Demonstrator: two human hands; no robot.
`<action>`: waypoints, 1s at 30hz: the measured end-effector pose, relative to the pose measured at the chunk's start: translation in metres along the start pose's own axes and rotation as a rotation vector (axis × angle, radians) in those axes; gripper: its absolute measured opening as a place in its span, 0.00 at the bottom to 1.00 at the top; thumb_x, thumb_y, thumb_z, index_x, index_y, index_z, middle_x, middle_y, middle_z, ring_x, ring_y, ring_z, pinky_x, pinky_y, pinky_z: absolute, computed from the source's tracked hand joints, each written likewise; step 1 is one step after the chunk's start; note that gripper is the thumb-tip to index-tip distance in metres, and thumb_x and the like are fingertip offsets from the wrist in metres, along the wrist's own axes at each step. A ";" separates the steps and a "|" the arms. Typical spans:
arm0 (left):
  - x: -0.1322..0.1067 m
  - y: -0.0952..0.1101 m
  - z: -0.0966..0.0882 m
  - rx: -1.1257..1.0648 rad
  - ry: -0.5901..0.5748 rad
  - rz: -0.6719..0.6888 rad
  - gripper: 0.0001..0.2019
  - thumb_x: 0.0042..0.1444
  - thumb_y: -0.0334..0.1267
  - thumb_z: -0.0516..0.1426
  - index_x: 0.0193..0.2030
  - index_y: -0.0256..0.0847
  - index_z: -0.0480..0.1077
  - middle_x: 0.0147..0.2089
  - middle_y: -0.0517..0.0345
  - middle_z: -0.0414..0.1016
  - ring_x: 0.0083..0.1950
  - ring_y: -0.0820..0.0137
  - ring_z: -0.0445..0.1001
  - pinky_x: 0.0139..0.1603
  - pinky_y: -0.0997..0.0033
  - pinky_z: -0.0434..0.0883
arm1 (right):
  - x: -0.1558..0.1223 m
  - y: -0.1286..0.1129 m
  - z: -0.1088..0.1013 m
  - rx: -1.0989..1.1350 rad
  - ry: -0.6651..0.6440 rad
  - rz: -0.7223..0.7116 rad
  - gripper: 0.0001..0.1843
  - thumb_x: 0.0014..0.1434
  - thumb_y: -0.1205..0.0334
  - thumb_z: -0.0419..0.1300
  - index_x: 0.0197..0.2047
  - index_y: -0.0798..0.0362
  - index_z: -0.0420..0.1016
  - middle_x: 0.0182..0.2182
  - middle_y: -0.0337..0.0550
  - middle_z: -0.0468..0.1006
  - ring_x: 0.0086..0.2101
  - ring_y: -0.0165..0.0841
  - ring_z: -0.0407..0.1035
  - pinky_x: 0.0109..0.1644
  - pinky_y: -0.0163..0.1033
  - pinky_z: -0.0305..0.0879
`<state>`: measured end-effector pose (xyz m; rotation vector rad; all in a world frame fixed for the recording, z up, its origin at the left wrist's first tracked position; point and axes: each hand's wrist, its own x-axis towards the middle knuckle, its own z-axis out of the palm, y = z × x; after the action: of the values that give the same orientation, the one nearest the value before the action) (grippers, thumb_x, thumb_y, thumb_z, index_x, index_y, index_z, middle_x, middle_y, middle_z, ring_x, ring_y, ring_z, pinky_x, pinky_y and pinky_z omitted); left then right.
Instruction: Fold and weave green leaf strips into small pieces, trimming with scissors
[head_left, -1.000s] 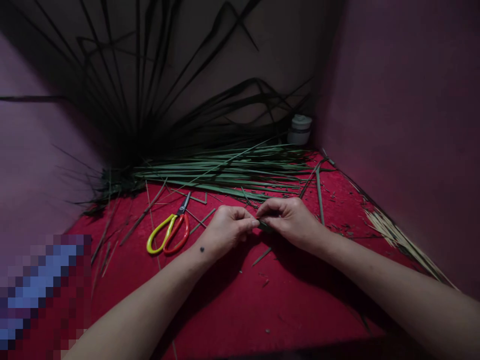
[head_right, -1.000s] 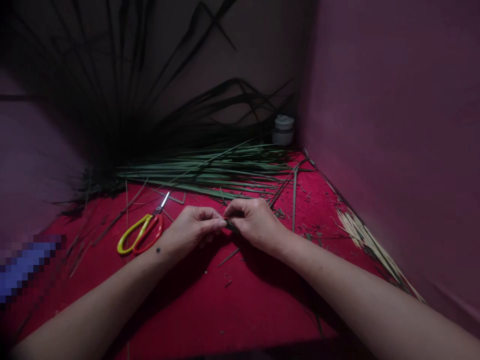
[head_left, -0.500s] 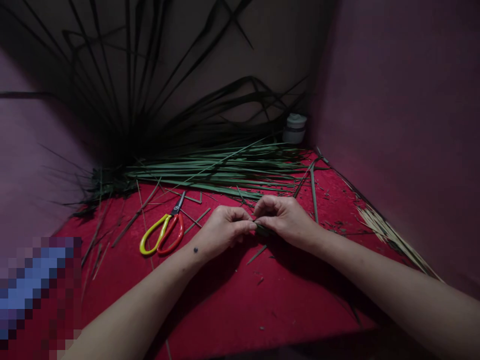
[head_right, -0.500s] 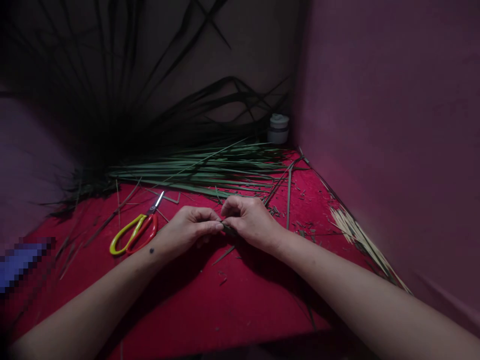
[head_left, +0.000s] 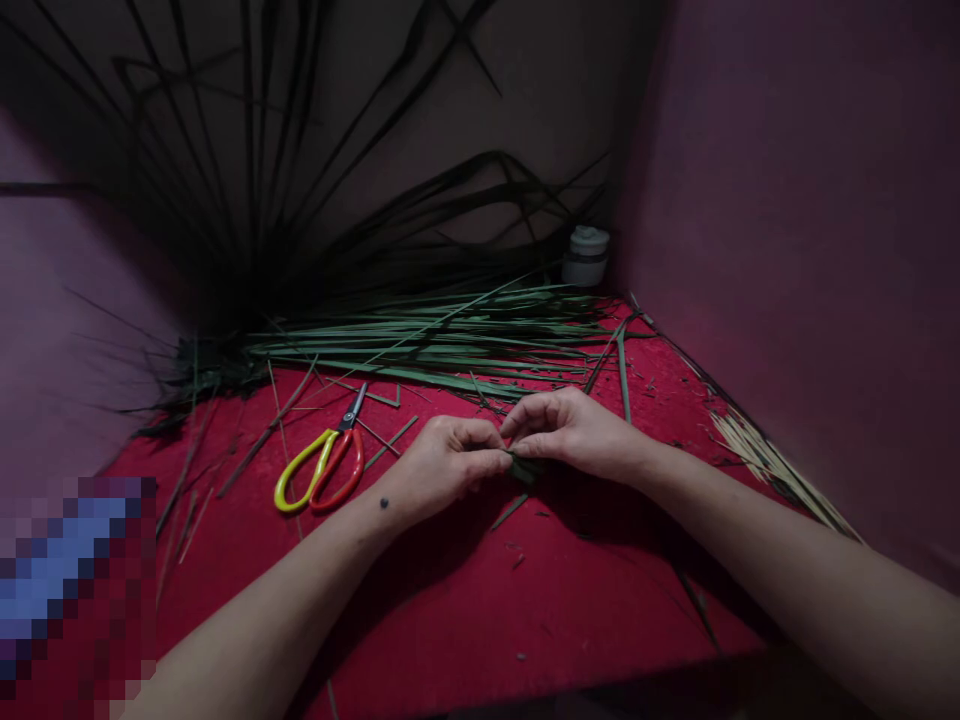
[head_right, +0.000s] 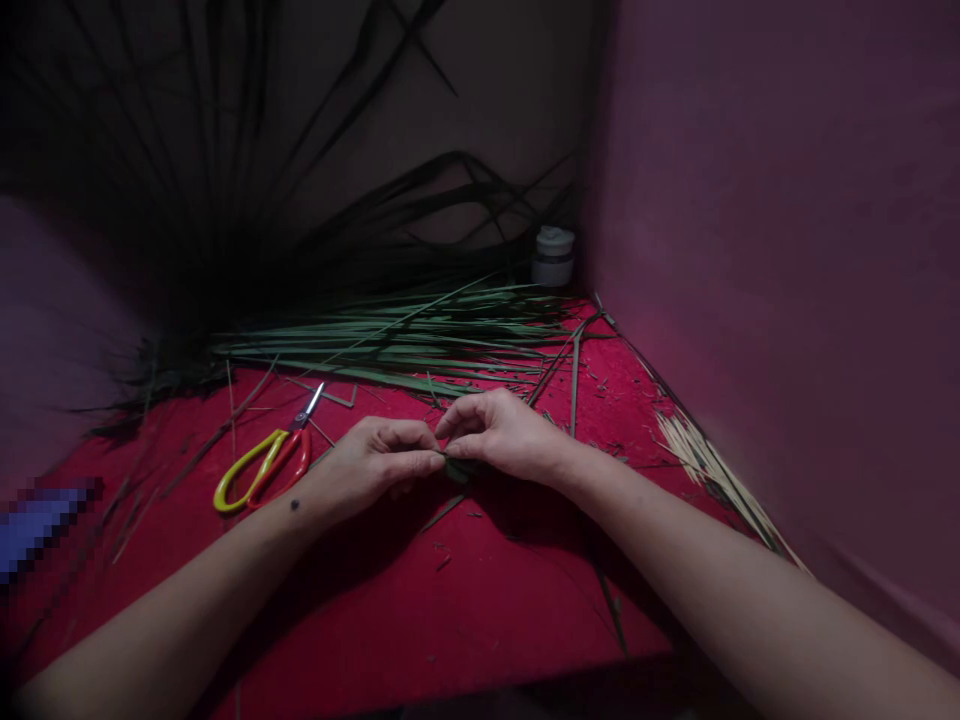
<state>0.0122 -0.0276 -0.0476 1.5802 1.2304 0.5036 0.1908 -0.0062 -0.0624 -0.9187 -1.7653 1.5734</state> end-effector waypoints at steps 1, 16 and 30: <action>0.001 -0.001 -0.001 -0.002 0.005 0.002 0.06 0.47 0.38 0.56 0.25 0.37 0.69 0.16 0.66 0.61 0.18 0.78 0.59 0.18 0.79 0.56 | -0.001 -0.002 -0.002 -0.029 -0.004 0.004 0.07 0.48 0.67 0.59 0.34 0.57 0.74 0.28 0.39 0.76 0.28 0.27 0.69 0.33 0.33 0.64; 0.005 -0.004 -0.003 -0.014 0.106 0.028 0.07 0.47 0.39 0.57 0.26 0.37 0.68 0.17 0.64 0.64 0.17 0.77 0.61 0.17 0.79 0.58 | -0.004 -0.005 0.004 0.008 0.058 0.158 0.05 0.50 0.69 0.57 0.32 0.58 0.73 0.20 0.39 0.76 0.19 0.26 0.69 0.23 0.31 0.67; 0.002 0.001 0.004 0.026 0.208 -0.006 0.08 0.48 0.40 0.57 0.26 0.36 0.69 0.16 0.65 0.63 0.16 0.79 0.59 0.16 0.79 0.57 | -0.003 -0.001 0.007 0.240 0.071 0.209 0.05 0.47 0.68 0.60 0.30 0.59 0.72 0.19 0.40 0.75 0.18 0.29 0.71 0.22 0.33 0.69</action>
<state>0.0165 -0.0272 -0.0490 1.5749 1.4022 0.6637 0.1873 -0.0125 -0.0625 -1.0515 -1.4316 1.8136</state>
